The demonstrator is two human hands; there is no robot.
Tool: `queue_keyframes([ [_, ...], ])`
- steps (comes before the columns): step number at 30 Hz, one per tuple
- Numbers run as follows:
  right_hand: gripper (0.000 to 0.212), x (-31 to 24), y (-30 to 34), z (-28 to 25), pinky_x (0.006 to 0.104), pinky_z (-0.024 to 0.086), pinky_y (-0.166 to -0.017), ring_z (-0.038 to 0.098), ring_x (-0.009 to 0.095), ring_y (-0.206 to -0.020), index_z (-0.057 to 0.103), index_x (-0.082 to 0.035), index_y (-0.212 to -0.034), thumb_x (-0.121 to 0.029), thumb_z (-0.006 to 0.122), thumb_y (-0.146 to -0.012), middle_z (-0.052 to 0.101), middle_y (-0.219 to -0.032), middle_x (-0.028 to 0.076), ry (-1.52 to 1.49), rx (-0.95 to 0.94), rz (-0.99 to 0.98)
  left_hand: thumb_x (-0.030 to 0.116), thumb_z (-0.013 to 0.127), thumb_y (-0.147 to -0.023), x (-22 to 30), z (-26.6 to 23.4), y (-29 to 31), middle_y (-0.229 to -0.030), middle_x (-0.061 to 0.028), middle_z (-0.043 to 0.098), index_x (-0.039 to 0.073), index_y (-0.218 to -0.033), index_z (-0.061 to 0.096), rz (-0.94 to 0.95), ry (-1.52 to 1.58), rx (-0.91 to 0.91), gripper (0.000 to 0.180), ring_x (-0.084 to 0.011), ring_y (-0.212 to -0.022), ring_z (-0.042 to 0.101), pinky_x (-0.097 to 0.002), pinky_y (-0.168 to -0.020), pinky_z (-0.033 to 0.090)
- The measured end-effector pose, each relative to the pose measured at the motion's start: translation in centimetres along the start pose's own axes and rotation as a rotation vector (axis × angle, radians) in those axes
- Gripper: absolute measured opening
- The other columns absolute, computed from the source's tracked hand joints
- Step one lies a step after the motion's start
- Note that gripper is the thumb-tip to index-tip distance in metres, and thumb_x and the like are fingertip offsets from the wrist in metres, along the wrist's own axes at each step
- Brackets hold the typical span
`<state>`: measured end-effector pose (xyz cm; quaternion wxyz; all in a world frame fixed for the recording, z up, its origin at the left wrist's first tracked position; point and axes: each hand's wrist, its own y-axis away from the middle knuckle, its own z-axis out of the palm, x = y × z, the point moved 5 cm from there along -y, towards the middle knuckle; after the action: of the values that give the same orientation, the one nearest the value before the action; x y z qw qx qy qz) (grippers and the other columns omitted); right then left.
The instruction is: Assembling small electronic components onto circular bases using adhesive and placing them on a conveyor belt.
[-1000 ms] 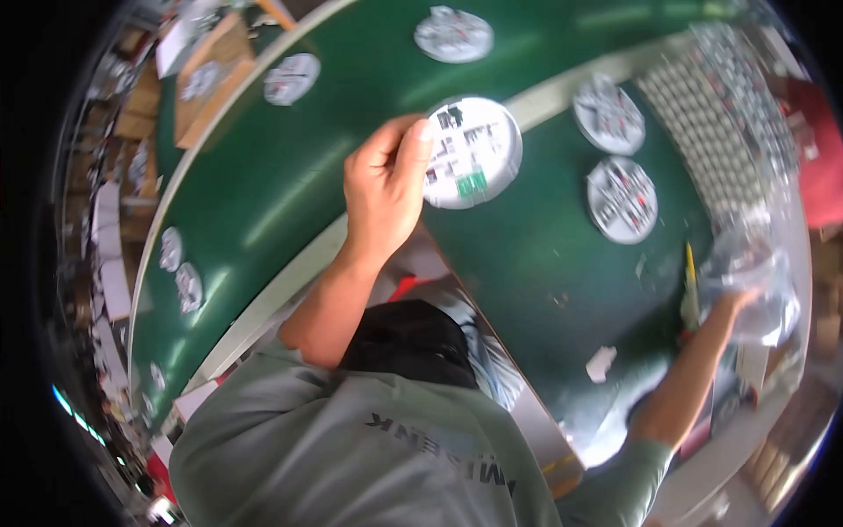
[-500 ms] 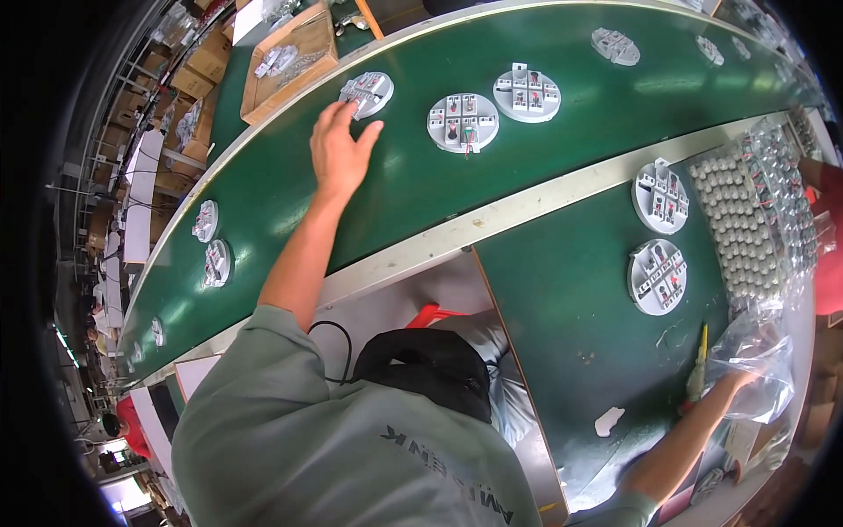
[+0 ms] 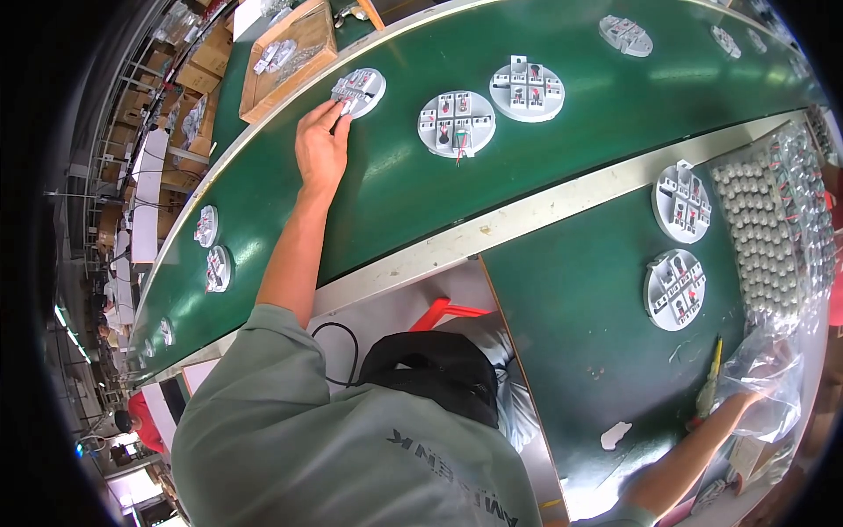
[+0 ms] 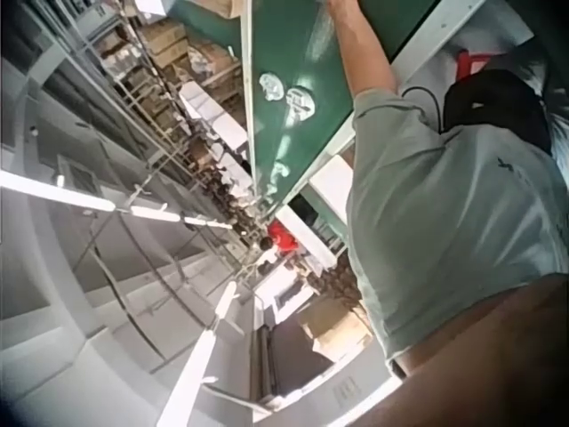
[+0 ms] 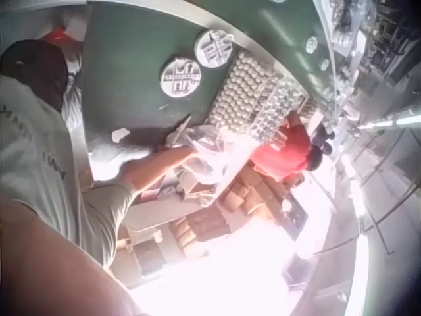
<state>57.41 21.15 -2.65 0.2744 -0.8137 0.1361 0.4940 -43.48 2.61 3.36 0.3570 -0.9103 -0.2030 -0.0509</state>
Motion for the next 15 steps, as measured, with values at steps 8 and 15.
queue_keyframes([
  [8,0.032,-0.5,0.5,-0.8,0.0312,0.055,-0.091,0.067,0.020,-0.106,0.074,-0.002,-0.123,-0.021,0.063,-0.101,0.074,-0.120,0.008,0.307,0.035,-0.314,0.013,0.080,-0.092,-1.2,0.2,0.6,-0.127,-0.0120,0.075,0.008,-0.122,0.080,-0.028,0.044,-0.002,0.031,-0.0332,-0.115,0.068,-0.0427,-0.103,0.054],
  [15,0.035,-1.3,0.6,-0.1,0.0353,0.056,-0.091,0.069,0.024,-0.105,0.073,-0.004,-0.128,-0.027,0.066,-0.103,0.076,-0.116,0.010,0.288,0.040,-0.158,0.017,0.080,-0.092,0.4,-2.1,0.7,-0.137,-0.0149,0.069,0.008,-0.123,0.077,-0.090,0.000,0.122,0.033,-0.0346,-0.121,0.066,-0.0445,-0.107,0.052],
])
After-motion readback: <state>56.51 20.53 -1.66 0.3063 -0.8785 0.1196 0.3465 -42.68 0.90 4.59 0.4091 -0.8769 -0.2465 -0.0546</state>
